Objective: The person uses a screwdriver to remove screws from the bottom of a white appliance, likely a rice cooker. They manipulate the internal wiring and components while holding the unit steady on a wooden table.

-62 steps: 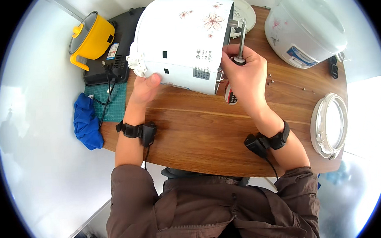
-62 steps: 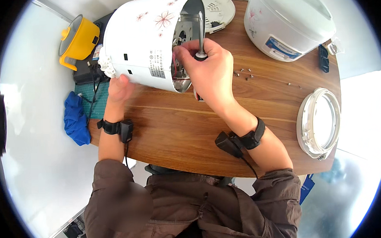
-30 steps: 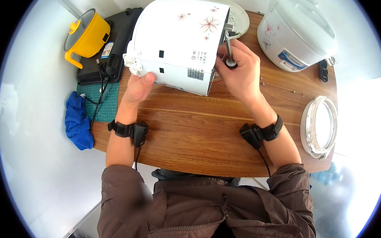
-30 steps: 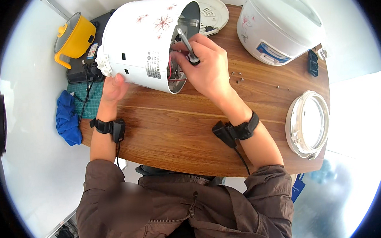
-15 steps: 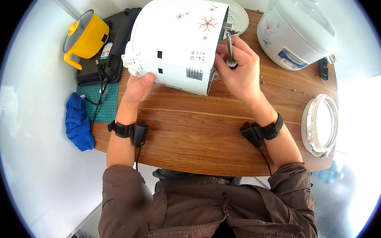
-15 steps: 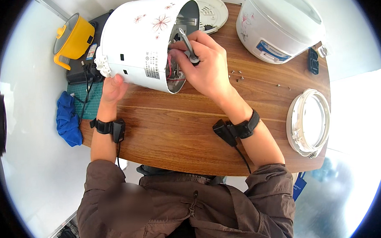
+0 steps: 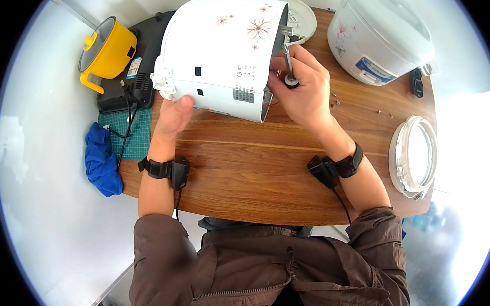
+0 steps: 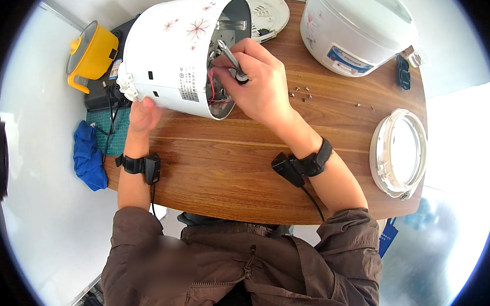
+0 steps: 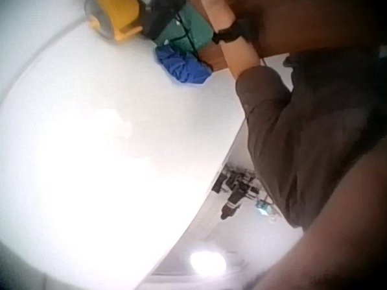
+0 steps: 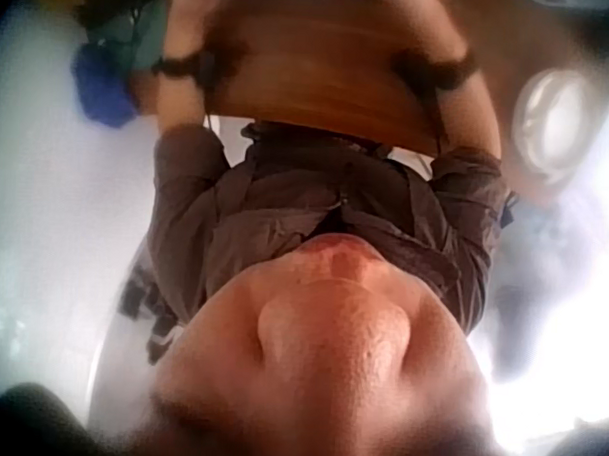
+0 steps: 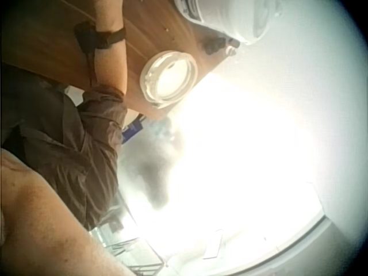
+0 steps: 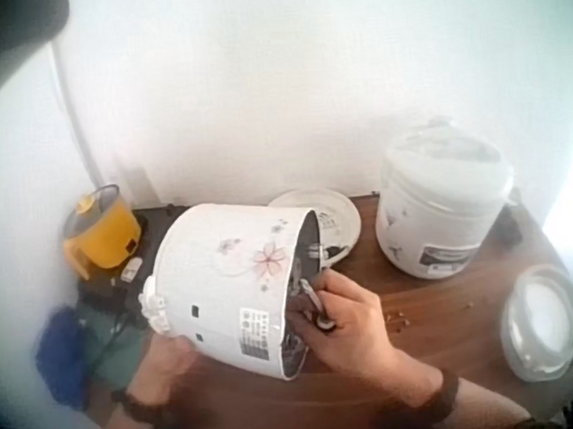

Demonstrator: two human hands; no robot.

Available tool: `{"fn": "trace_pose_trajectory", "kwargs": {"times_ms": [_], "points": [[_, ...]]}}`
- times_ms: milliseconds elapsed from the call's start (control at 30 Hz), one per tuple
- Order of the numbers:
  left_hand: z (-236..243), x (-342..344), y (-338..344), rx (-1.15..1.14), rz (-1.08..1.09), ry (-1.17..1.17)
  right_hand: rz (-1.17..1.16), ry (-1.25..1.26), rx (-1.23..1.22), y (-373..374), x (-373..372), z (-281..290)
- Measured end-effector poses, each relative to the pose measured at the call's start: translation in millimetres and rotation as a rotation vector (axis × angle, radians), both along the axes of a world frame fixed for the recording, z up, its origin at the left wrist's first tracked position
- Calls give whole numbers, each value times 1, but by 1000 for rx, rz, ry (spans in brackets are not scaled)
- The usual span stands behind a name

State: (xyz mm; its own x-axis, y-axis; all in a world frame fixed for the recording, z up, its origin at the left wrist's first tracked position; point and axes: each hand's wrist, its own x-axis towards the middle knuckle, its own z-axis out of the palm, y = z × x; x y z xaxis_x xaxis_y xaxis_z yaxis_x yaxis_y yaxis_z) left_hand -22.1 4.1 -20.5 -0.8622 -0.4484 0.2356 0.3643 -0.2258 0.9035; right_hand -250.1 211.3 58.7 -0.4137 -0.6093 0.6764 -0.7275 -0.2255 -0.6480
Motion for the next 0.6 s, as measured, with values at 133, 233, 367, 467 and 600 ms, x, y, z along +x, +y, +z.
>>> {"fn": "trace_pose_trajectory", "kwargs": {"times_ms": [133,233,367,467,600], "points": [[-3,-1,1,-48,68,-10,-38,-19,-3,-1,3,-2],[-4,2,-3,5,8,4,-68,-28,4,-1,3,0],[-7,4,-6,41,-7,4,-89,-66,44,1,8,0],[-9,2,-7,30,-18,20,-73,-117,62,2,11,0],[-7,3,-5,0,-19,34,-31,-260,93,4,14,3]]}}
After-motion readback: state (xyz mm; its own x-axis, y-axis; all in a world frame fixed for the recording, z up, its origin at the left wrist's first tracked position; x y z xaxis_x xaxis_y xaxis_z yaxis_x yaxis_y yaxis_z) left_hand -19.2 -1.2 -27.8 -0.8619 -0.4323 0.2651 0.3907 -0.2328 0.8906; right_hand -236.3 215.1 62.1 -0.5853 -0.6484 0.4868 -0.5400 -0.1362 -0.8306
